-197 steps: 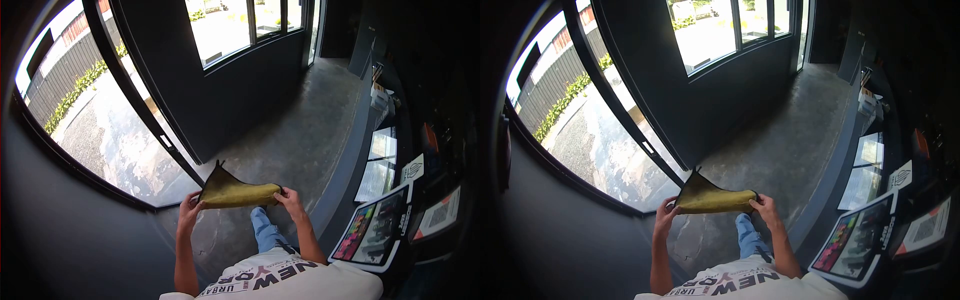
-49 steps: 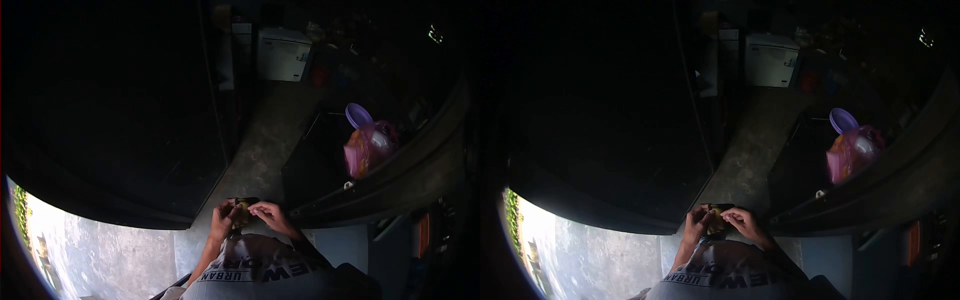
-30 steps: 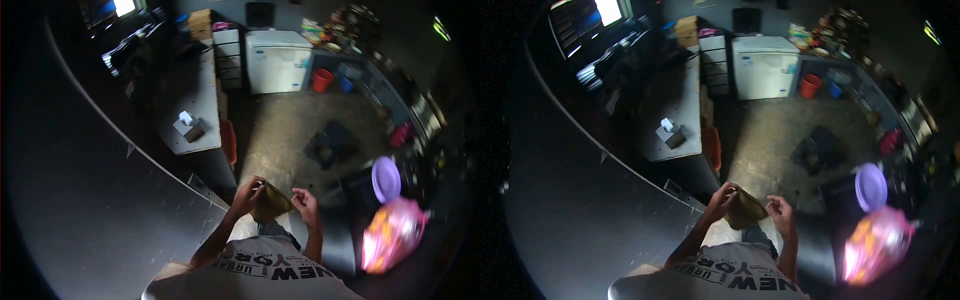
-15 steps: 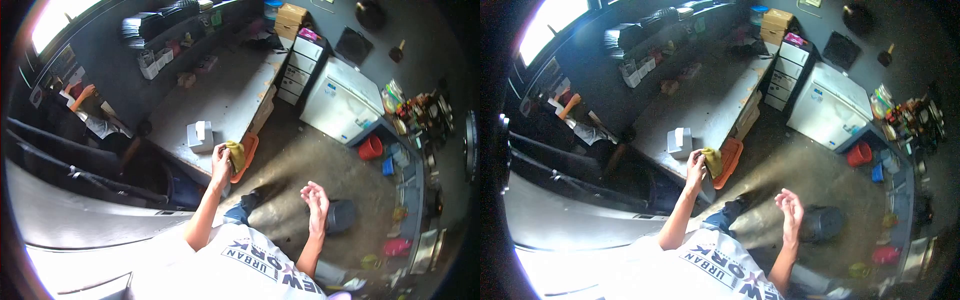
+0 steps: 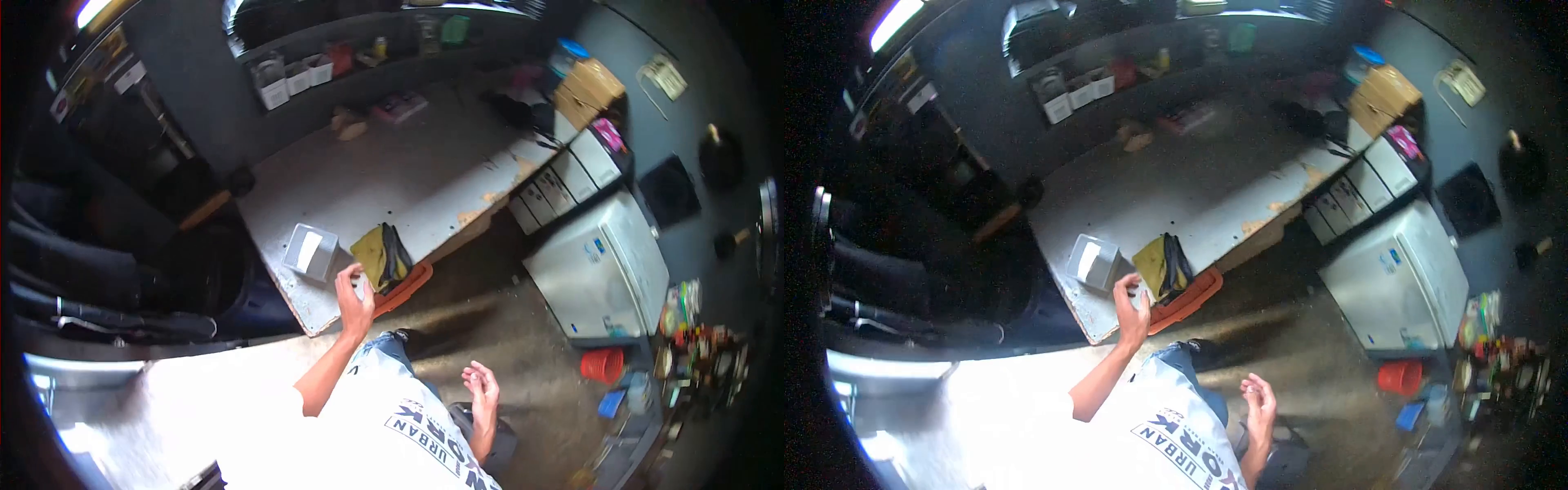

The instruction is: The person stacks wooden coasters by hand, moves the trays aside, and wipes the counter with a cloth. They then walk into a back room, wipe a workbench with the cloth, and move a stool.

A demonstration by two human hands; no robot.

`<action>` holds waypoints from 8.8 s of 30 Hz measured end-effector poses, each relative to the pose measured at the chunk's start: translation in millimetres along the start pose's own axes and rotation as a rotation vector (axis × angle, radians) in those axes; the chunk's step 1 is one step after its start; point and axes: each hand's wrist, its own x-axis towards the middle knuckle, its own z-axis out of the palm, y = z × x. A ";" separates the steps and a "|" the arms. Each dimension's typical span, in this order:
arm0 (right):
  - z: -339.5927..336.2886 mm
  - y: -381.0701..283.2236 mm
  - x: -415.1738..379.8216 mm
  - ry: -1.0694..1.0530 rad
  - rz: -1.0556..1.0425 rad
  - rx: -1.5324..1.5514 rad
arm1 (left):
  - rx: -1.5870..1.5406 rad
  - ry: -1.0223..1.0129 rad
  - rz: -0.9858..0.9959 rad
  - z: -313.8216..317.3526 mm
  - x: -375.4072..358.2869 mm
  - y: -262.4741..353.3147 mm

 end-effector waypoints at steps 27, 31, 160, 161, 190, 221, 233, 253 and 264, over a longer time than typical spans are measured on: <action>-52.3 -49.8 120.9 -0.308 0.180 -0.483 | 0.554 0.531 -0.288 -52.8 359.6 -242.9; -33.1 -46.4 122.7 -0.310 0.167 -0.479 | 0.371 0.654 -0.191 -21.8 346.7 -277.3; 39.0 -91.4 564.3 -2.316 -0.386 -0.296 | -0.491 1.270 -1.475 884.5 -373.2 200.2; 34.0 -83.0 559.2 -2.302 -0.322 -0.257 | -0.520 1.312 -1.405 870.4 -370.5 189.8; -6.9 -230.1 720.7 -1.807 -0.552 -0.264 | -0.440 1.010 -1.247 696.5 -340.2 187.0; -151.6 -204.3 674.7 -1.634 -0.314 -0.199 | -0.401 0.983 -1.194 726.1 -518.4 164.1; -92.7 -251.3 1024.3 -1.064 -0.859 -0.486 | -0.328 1.125 -1.196 759.4 -487.3 187.5; -132.0 -228.5 926.0 -1.241 -0.876 -0.356 | -0.151 0.839 -1.186 811.1 -303.0 208.4; -192.3 -307.8 839.2 -2.422 -0.155 -0.453 | -0.910 0.820 -0.743 768.0 -11.4 220.0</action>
